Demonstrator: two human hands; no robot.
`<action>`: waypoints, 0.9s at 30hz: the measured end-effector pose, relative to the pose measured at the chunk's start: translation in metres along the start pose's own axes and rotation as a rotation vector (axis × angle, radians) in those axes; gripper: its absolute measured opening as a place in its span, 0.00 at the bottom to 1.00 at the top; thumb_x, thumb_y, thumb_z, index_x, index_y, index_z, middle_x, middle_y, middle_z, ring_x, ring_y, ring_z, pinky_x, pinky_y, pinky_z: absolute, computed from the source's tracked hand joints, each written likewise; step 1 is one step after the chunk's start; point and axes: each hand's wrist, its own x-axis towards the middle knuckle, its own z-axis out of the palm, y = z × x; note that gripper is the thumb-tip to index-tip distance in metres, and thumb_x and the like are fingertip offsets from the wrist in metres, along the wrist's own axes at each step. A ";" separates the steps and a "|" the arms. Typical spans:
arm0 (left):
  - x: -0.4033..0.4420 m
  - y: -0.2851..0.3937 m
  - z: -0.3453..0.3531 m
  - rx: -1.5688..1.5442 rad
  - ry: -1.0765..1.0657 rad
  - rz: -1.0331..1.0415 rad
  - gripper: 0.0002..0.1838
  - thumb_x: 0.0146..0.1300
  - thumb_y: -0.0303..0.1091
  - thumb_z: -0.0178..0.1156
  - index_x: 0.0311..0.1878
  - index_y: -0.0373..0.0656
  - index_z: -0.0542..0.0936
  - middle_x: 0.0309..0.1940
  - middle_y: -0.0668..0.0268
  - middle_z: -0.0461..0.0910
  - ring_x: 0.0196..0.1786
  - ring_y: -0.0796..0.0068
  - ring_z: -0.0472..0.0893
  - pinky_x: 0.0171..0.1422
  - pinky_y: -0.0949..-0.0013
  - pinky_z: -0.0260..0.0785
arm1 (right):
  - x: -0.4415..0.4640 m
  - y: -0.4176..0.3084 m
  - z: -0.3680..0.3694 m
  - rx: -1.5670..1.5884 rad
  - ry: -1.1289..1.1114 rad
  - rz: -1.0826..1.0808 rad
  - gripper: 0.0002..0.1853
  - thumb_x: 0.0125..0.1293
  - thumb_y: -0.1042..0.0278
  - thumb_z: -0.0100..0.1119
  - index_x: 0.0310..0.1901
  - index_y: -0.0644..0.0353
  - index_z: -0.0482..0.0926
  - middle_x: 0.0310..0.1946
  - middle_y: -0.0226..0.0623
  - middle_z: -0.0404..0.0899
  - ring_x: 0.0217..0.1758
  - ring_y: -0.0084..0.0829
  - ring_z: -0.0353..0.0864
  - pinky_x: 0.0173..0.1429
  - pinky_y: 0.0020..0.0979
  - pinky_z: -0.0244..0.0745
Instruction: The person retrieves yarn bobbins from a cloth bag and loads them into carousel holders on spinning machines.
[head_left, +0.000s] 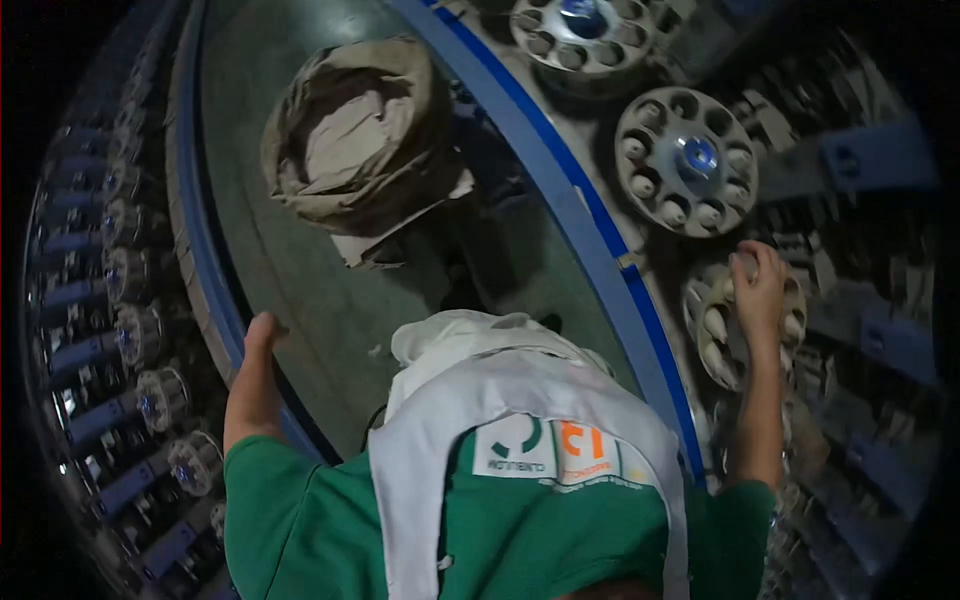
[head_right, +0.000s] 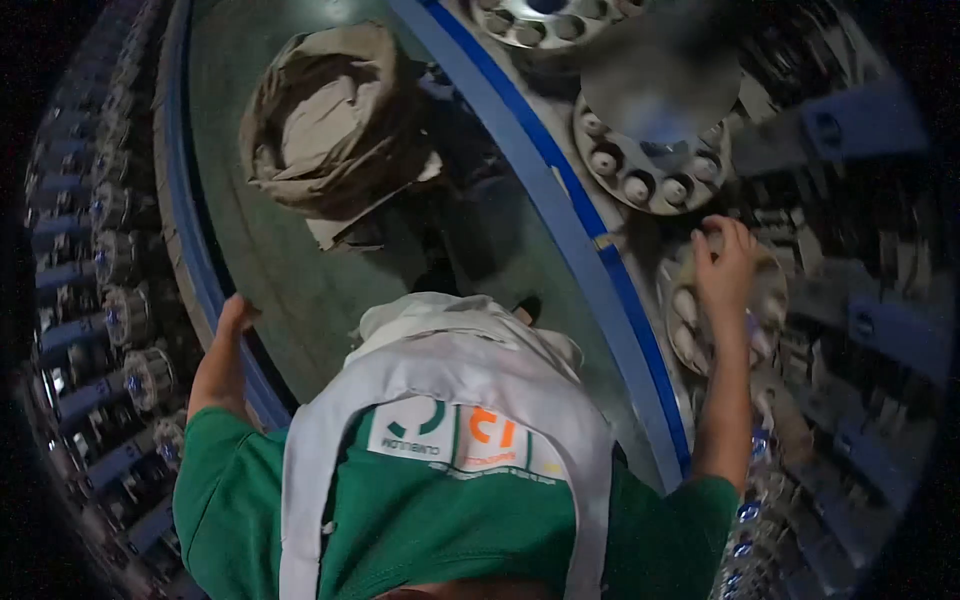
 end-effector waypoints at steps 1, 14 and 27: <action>0.048 -0.004 -0.002 0.074 0.023 0.095 0.21 0.47 0.44 0.64 0.43 0.41 0.81 0.41 0.52 0.80 0.49 0.51 0.78 0.51 0.57 0.72 | 0.014 -0.018 0.018 0.011 -0.053 -0.104 0.11 0.61 0.67 0.57 0.44 0.60 0.75 0.43 0.39 0.74 0.47 0.40 0.72 0.53 0.37 0.66; 0.304 0.213 -0.249 -0.827 0.448 0.679 0.21 0.56 0.43 0.57 0.50 0.42 0.75 0.44 0.50 0.79 0.48 0.50 0.77 0.53 0.55 0.69 | 0.204 -0.427 0.373 0.430 -0.764 -0.113 0.18 0.58 0.67 0.57 0.48 0.66 0.73 0.42 0.46 0.75 0.47 0.44 0.75 0.53 0.38 0.69; 0.370 0.285 -0.305 -0.791 0.535 0.897 0.07 0.47 0.29 0.57 0.32 0.44 0.77 0.37 0.54 0.76 0.42 0.49 0.77 0.45 0.53 0.71 | 0.220 -0.446 0.497 0.135 -0.419 0.176 0.25 0.51 0.71 0.57 0.53 0.66 0.66 0.48 0.51 0.67 0.52 0.53 0.69 0.56 0.45 0.66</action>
